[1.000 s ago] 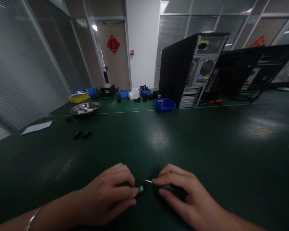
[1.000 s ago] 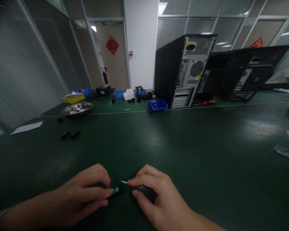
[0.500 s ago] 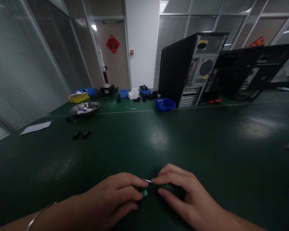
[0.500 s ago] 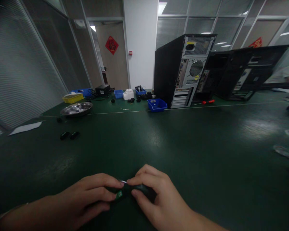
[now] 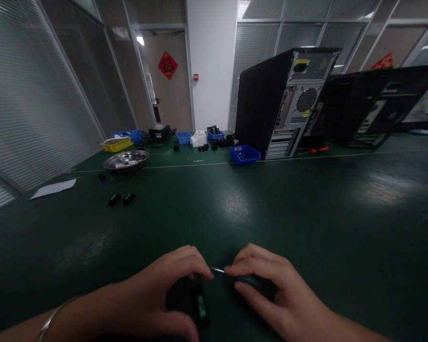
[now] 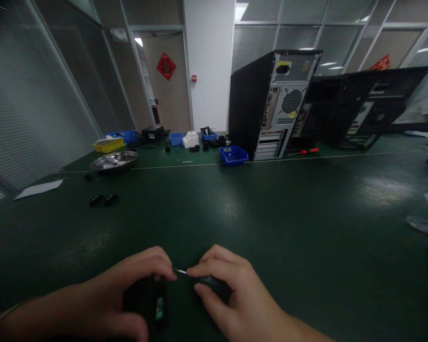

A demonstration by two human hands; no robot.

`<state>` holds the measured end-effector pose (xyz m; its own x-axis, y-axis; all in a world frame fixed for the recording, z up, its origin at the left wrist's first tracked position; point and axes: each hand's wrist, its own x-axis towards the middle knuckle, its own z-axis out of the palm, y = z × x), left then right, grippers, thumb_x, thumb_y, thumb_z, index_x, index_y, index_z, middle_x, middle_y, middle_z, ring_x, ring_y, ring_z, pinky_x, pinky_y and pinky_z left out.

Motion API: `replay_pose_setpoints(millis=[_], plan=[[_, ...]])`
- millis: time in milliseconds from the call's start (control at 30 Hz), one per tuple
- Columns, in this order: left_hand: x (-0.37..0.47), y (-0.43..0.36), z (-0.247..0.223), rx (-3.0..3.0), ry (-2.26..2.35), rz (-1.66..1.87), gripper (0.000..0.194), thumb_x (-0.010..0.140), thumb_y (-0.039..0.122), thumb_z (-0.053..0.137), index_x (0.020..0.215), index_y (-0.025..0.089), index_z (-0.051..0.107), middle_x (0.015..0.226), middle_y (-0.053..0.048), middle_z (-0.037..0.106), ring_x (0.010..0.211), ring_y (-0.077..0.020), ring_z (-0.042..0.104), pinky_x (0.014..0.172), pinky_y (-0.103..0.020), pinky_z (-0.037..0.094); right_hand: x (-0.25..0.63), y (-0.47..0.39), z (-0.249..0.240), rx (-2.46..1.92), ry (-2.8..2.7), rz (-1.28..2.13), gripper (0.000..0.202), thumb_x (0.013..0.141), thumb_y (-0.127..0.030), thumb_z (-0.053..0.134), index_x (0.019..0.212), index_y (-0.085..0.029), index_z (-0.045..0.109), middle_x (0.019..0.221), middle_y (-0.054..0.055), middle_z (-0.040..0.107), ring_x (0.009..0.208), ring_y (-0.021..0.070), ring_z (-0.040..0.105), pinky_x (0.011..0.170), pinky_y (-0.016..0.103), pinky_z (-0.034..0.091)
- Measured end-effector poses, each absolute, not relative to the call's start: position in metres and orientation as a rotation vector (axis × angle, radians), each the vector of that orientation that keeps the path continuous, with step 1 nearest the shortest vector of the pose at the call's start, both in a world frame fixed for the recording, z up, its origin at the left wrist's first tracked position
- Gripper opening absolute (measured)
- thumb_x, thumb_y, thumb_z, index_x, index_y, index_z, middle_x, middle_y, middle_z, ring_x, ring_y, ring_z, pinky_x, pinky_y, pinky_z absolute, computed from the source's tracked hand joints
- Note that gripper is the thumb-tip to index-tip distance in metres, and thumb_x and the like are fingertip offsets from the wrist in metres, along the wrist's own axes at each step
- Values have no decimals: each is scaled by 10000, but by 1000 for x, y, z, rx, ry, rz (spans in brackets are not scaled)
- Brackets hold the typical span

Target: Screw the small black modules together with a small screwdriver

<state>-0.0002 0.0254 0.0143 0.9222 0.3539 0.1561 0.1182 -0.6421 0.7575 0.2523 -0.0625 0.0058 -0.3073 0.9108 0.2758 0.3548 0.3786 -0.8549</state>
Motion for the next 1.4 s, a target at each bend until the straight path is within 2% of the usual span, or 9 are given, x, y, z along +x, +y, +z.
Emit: replay_pose_setpoints(millis=[100, 200, 267, 367, 533, 833, 1033, 1400], plan=[[-2, 30, 15, 2286, 266, 339, 355, 864, 236, 771, 1184, 238, 616, 1078, -65, 651, 976, -214, 605, 857, -315, 476, 251, -66, 9, -1098, -1889, 859, 253, 901, -99, 584, 1066, -213, 737, 956, 73, 667, 860, 198, 654, 743, 313, 527], [-3, 31, 9, 2311, 298, 375, 189, 903, 221, 721, 1081, 216, 655, 989, -54, 656, 916, -202, 601, 803, -301, 468, 249, -71, 11, -1071, -1958, 777, 276, 875, -80, 583, 1065, -212, 733, 946, 76, 682, 845, 202, 660, 738, 318, 525], [-3, 31, 5, 2325, 332, 406, 144, 906, 232, 716, 1033, 204, 657, 944, -46, 646, 874, -194, 591, 758, -286, 459, 248, -74, 12, -1052, -2011, 704, 290, 861, -69, 587, 1065, -223, 725, 947, 71, 695, 848, 205, 664, 766, 331, 520], [-1, 30, 4, 2342, 353, 426, 130, 891, 207, 722, 998, 181, 653, 896, -40, 639, 827, -186, 580, 713, -270, 441, 248, -75, 13, -1062, -2074, 625, 295, 851, -67, 580, 1047, -241, 716, 942, 61, 704, 834, 201, 666, 759, 332, 510], [3, 28, 4, 2367, 331, 483, 133, 882, 227, 736, 968, 173, 650, 828, -26, 626, 781, -180, 552, 674, -267, 411, 249, -69, 11, -1093, -2121, 584, 280, 837, -63, 559, 1014, -210, 718, 906, 61, 698, 799, 197, 666, 717, 325, 492], [2, 29, -1, 2369, 352, 502, 135, 876, 241, 739, 952, 175, 649, 830, -27, 624, 774, -180, 562, 669, -270, 409, 249, -74, 16, -1147, -2081, 597, 275, 825, -89, 558, 979, -253, 716, 896, 42, 708, 800, 196, 666, 722, 327, 486], [3, 29, 1, 2389, 360, 509, 137, 903, 299, 708, 943, 179, 655, 814, -29, 626, 753, -176, 561, 650, -263, 413, 249, -73, 16, -1193, -2082, 614, 231, 817, -98, 573, 935, -234, 717, 880, 36, 703, 780, 192, 662, 693, 317, 468], [-1, 30, -3, 2377, 369, 485, 143, 892, 286, 721, 963, 177, 661, 842, -37, 628, 773, -183, 562, 665, -270, 420, 248, -71, 18, -1343, -2104, 676, 248, 773, -78, 584, 891, -225, 745, 869, 39, 686, 783, 206, 643, 671, 315, 465]])
